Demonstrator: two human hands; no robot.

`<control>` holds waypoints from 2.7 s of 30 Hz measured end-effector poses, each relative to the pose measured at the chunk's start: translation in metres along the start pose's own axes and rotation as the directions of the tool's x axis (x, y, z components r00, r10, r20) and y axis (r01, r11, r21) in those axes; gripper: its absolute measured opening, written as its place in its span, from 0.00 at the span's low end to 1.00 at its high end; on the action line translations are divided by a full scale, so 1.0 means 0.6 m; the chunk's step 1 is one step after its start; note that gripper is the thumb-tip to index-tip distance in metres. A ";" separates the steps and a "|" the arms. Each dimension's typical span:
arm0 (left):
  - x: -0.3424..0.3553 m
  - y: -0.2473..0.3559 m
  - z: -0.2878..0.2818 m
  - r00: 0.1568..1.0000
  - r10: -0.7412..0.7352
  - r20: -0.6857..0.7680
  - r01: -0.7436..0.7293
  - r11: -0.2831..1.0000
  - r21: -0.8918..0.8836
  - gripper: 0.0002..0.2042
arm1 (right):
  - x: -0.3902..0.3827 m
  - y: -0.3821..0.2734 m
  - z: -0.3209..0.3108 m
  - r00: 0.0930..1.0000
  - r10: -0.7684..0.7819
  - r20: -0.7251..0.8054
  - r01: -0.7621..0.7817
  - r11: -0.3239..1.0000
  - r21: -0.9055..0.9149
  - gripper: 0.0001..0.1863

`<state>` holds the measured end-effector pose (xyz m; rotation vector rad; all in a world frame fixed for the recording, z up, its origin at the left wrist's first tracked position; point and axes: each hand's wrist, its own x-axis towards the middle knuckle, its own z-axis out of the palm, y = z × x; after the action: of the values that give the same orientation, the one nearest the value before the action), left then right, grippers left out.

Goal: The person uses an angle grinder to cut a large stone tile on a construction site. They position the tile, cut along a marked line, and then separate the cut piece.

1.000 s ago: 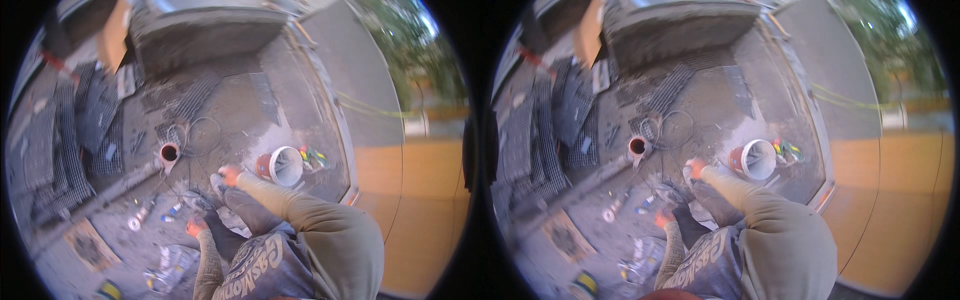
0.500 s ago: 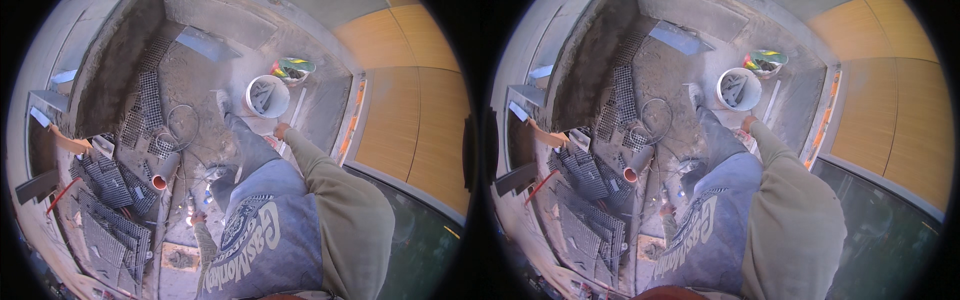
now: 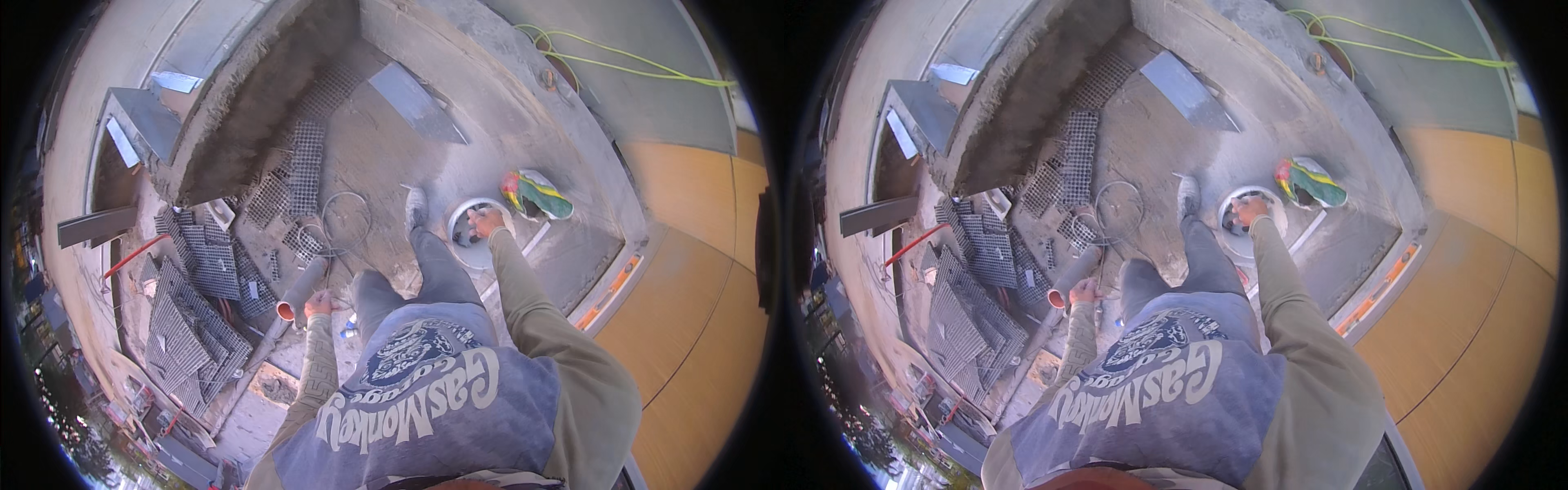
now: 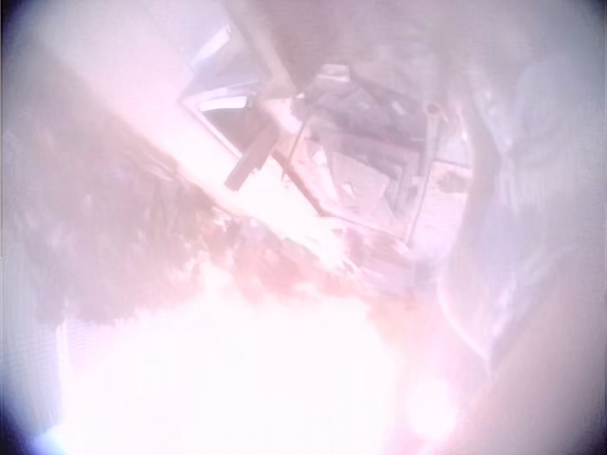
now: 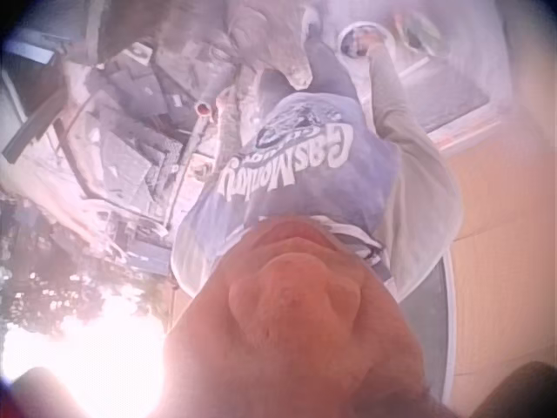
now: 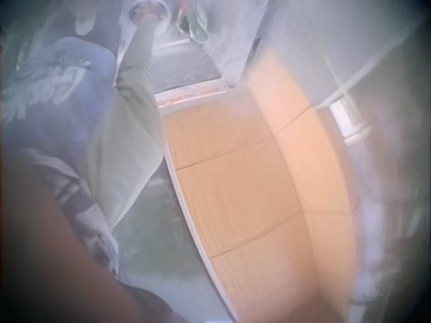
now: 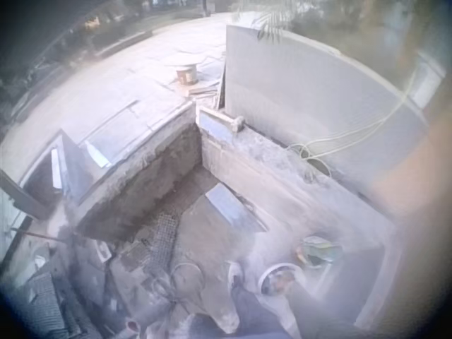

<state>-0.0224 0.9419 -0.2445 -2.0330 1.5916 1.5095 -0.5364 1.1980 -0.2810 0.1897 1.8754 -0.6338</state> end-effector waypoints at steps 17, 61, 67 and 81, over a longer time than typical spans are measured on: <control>0.426 0.324 0.097 0.997 -0.045 0.063 0.036 0.991 0.132 0.16 | 0.373 0.012 -0.008 0.987 -0.094 -0.128 0.048 0.946 -0.320 0.23; 1.006 0.878 0.461 0.934 0.319 -0.161 -0.356 0.877 -0.322 0.22 | 0.857 -0.432 0.045 0.947 0.291 -0.139 0.118 0.086 0.989 0.47; 0.791 0.858 0.185 0.904 0.104 -0.415 -0.292 0.859 -0.420 0.17 | 0.539 -0.641 0.041 0.986 -0.050 0.159 -0.140 0.258 0.956 0.41; 0.708 1.026 -0.074 0.992 -0.126 -0.003 0.011 0.106 -0.994 0.18 | 0.375 -1.220 0.106 0.890 -0.454 -0.043 0.254 0.415 0.873 0.20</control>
<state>-0.5149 0.3784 -0.2812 -2.5832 0.1301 2.9929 -0.8785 0.5103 -0.2561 0.3568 1.2174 -1.8393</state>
